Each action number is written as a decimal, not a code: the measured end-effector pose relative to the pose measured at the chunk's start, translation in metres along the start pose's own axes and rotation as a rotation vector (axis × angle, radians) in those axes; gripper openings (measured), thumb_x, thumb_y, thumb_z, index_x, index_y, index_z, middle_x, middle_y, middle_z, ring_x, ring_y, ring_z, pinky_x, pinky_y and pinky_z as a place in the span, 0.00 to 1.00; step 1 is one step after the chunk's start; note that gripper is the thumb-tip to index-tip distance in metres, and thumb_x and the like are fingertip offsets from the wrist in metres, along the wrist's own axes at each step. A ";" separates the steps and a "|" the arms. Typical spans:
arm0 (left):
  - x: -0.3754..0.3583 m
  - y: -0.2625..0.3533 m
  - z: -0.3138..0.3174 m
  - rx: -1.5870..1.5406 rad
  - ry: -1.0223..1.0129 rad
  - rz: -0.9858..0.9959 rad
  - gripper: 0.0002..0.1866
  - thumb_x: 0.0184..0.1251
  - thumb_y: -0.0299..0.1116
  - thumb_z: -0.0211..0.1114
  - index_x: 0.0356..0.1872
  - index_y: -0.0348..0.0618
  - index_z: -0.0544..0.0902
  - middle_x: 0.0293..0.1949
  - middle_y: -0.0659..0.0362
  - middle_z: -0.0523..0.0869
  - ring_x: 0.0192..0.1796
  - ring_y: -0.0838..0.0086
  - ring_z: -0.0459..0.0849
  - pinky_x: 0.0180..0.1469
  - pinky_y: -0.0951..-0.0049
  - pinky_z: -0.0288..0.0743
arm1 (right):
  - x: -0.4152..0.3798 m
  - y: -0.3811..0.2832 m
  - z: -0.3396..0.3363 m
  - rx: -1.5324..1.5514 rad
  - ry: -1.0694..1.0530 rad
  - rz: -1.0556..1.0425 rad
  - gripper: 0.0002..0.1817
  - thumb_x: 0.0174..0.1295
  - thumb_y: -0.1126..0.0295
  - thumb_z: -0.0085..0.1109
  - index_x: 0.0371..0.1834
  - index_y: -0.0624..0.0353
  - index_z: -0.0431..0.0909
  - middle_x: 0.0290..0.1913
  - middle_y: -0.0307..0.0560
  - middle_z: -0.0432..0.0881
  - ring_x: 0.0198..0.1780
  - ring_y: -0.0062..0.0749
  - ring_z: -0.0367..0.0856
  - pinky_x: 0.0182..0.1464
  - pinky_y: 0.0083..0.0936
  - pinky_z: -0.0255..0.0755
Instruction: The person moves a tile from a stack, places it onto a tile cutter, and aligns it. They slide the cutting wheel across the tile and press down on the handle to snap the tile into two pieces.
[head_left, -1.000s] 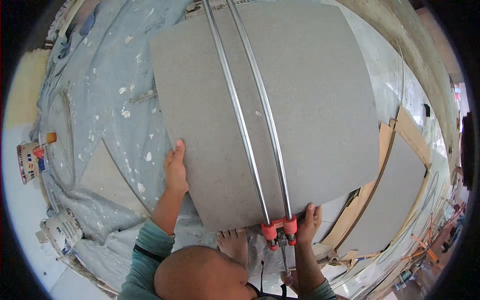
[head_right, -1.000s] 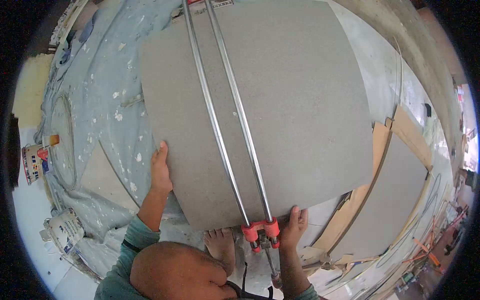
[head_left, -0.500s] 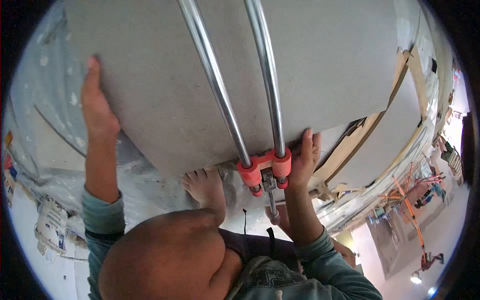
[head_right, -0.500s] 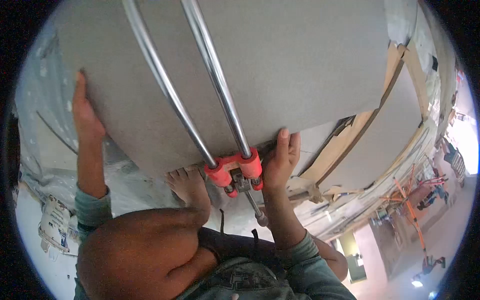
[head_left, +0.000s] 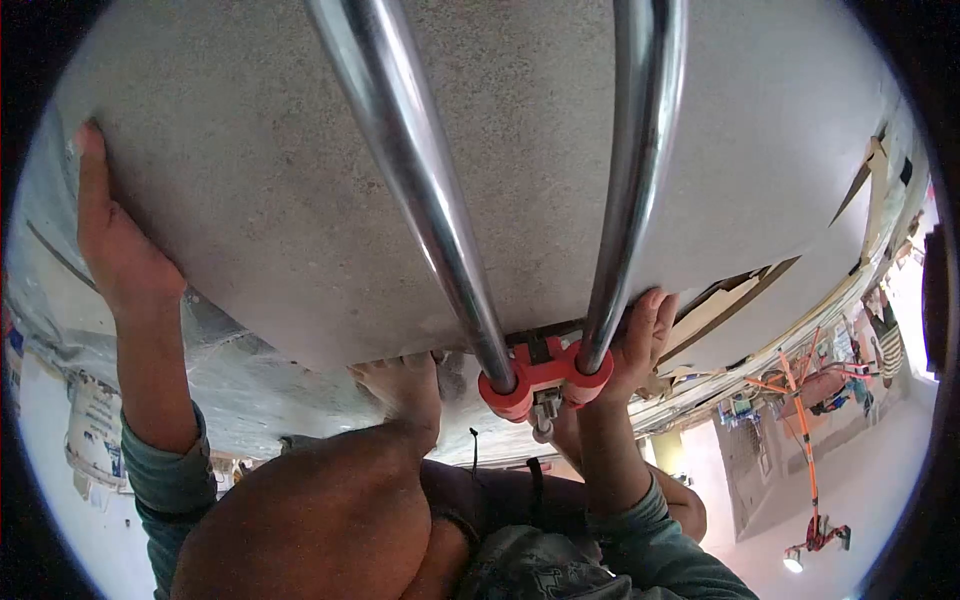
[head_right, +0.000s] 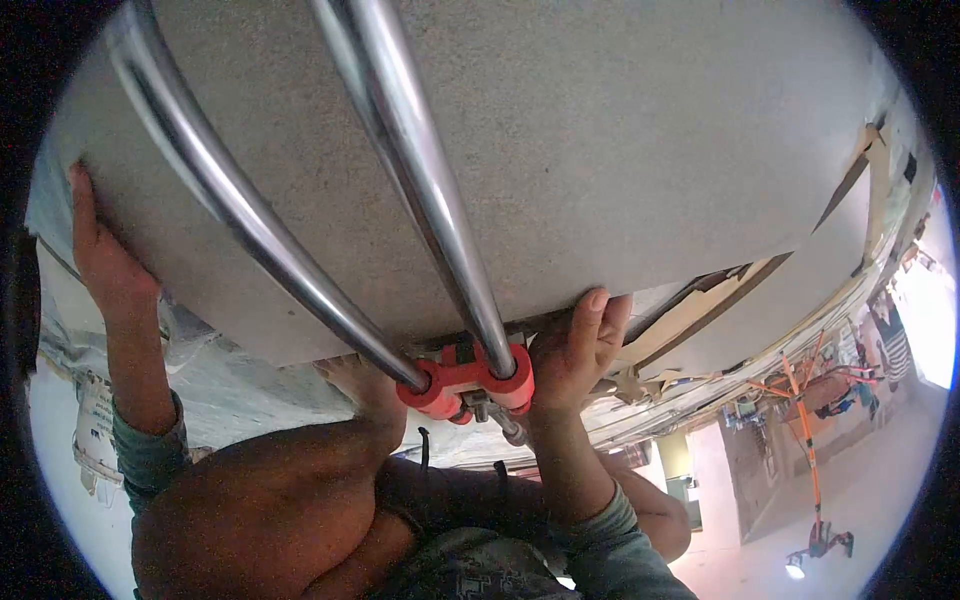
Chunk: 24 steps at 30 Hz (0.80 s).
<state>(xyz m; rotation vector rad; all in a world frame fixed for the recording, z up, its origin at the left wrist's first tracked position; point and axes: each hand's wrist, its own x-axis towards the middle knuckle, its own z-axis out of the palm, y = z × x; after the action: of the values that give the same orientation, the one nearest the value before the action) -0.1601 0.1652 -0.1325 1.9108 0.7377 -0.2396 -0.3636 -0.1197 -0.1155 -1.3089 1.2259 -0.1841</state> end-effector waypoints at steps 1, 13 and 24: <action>-0.001 0.001 0.000 0.012 -0.008 0.002 0.36 0.68 0.58 0.48 0.66 0.39 0.62 0.60 0.49 0.70 0.62 0.59 0.68 0.64 0.60 0.57 | -0.001 -0.001 0.001 0.001 0.040 0.010 0.12 0.71 0.60 0.43 0.43 0.58 0.65 0.28 0.36 0.72 0.25 0.12 0.71 0.26 0.11 0.64; 0.002 0.001 -0.003 -0.022 -0.018 -0.031 0.35 0.68 0.57 0.48 0.65 0.38 0.64 0.58 0.50 0.72 0.59 0.60 0.72 0.62 0.61 0.61 | 0.000 -0.002 0.006 -0.052 0.055 -0.004 0.12 0.70 0.59 0.45 0.38 0.56 0.65 0.23 0.33 0.71 0.21 0.11 0.68 0.22 0.09 0.60; 0.005 0.000 -0.004 -0.075 0.022 -0.036 0.33 0.67 0.55 0.52 0.63 0.38 0.68 0.57 0.51 0.75 0.58 0.61 0.74 0.62 0.62 0.61 | 0.000 0.001 0.000 0.008 -0.004 -0.014 0.11 0.70 0.60 0.45 0.39 0.56 0.66 0.26 0.35 0.73 0.25 0.12 0.71 0.25 0.10 0.64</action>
<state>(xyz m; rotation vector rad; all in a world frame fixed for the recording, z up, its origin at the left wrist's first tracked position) -0.1564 0.1709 -0.1333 1.8326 0.7857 -0.2103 -0.3639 -0.1190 -0.1166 -1.3108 1.2117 -0.1954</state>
